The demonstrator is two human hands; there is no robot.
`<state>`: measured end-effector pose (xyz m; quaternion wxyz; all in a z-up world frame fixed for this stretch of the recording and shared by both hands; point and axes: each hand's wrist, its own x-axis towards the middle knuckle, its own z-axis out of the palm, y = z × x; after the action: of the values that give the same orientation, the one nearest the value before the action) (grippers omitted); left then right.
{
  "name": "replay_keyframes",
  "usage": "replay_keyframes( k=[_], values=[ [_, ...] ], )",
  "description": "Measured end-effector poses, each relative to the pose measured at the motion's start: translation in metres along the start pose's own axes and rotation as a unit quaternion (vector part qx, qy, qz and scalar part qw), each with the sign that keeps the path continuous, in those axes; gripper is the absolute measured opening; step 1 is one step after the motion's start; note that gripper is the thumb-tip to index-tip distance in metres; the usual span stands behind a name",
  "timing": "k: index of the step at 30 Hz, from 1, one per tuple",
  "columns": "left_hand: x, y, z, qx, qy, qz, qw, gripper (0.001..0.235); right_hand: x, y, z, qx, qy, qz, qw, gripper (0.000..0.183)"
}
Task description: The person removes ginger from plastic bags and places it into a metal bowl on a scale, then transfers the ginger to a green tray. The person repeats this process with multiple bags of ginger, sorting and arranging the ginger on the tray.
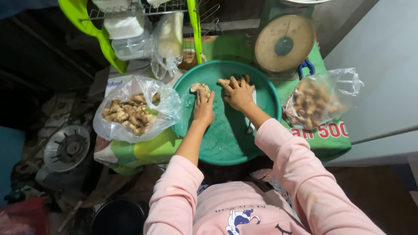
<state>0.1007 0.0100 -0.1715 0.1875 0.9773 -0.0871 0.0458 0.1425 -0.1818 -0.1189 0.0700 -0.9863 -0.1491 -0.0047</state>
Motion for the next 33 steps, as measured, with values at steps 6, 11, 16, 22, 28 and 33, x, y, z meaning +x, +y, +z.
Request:
replay_keyframes(
  k=[6, 11, 16, 22, 28, 33],
  values=[
    [0.040, -0.005, 0.010, 0.043, -0.015, 0.037, 0.998, 0.067, 0.005, 0.020, 0.020, -0.004, 0.058, -0.007, 0.998, 0.063],
    [0.042, 0.015, -0.001, 0.034, -0.061, -0.014, 0.997, 0.064, 0.002, 0.020, 0.027, -0.067, 0.132, -0.020, 0.989, 0.067],
    [0.023, 0.035, -0.031, 0.033, -0.045, -0.028, 0.998, 0.068, -0.020, 0.023, 0.002, -0.008, 0.176, -0.052, 0.983, 0.075],
    [-0.060, 0.068, -0.077, -0.056, 0.174, 0.053, 0.982, 0.039, -0.074, -0.005, -0.051, 0.160, 0.184, -0.098, 0.965, 0.049],
    [-0.138, 0.044, -0.183, 0.050, 0.482, -0.015, 0.875, 0.048, -0.100, -0.102, -0.110, 0.344, 0.205, -0.223, 0.889, 0.019],
    [-0.164, -0.021, -0.246, 0.166, 0.503, -0.225, 0.818, 0.089, -0.088, -0.189, -0.126, 0.375, 0.119, -0.350, 0.850, 0.019]
  ],
)
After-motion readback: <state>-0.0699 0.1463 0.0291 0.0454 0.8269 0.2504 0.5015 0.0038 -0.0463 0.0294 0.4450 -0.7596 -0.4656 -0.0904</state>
